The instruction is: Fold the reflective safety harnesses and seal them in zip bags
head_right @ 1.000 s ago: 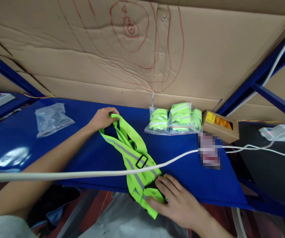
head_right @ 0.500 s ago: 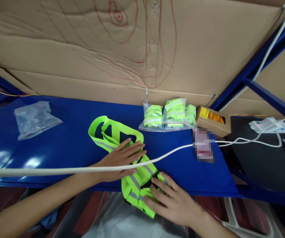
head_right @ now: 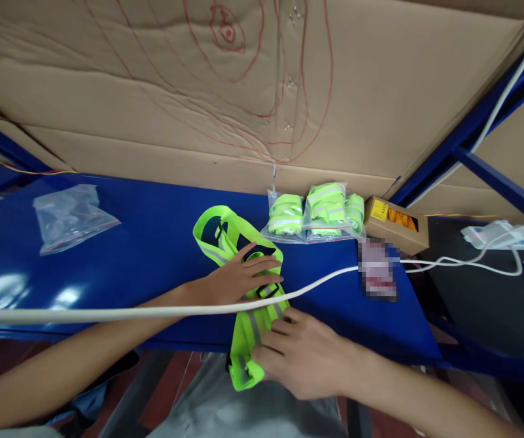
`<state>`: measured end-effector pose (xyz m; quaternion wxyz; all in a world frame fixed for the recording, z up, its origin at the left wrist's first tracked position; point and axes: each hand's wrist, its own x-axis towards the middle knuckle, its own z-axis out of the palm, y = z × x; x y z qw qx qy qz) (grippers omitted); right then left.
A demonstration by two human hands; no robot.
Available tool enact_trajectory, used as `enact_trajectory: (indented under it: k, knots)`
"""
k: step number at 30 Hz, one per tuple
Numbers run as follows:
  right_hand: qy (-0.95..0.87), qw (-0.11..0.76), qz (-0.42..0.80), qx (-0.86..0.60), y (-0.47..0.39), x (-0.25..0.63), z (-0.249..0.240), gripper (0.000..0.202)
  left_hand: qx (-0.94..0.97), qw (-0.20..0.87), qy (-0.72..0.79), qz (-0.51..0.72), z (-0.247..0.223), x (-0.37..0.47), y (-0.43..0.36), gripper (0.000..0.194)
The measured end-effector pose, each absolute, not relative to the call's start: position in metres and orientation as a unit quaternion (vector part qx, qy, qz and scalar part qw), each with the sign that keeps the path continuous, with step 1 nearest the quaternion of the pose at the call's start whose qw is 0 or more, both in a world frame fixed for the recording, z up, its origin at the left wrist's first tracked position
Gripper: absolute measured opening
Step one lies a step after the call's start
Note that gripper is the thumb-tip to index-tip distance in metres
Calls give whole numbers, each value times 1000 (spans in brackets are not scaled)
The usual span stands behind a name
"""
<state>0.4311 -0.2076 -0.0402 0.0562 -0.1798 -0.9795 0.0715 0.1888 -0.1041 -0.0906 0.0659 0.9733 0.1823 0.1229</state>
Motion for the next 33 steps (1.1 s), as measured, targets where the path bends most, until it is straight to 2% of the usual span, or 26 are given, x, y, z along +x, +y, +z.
enact_trajectory:
  k: [2,5,8,10,12,15,18,21,27,33]
  knots:
    - [-985,67,28,-158,-204,430,-42,12,971,62,192,127,-86,187,-106,50]
    - [-984,99,-10,-145,-210,436,-50,21,967,63,204,138,-68,181,-129,47]
    - [-976,140,-34,-160,-225,445,-60,26,964,121,177,157,-50,173,-168,46]
    - [-970,165,-43,-175,-234,449,-66,26,962,135,162,176,-47,170,-193,54]
    - [-964,178,-45,-191,-240,452,-69,25,965,99,165,180,-53,171,-210,62]
    - [-962,159,-23,-220,-244,453,-67,27,957,51,190,211,-71,179,-222,39]
    - [-963,128,27,-235,-246,456,-63,33,948,60,213,228,-89,188,-226,17]
    - [-964,123,61,-227,-247,459,-61,36,952,53,212,216,-98,194,-231,5]
    - [-959,180,79,-204,-250,460,-76,28,943,-66,184,270,-92,208,-238,13]
    - [-953,238,47,-181,-255,459,-90,13,942,-82,166,281,-78,217,-240,9]
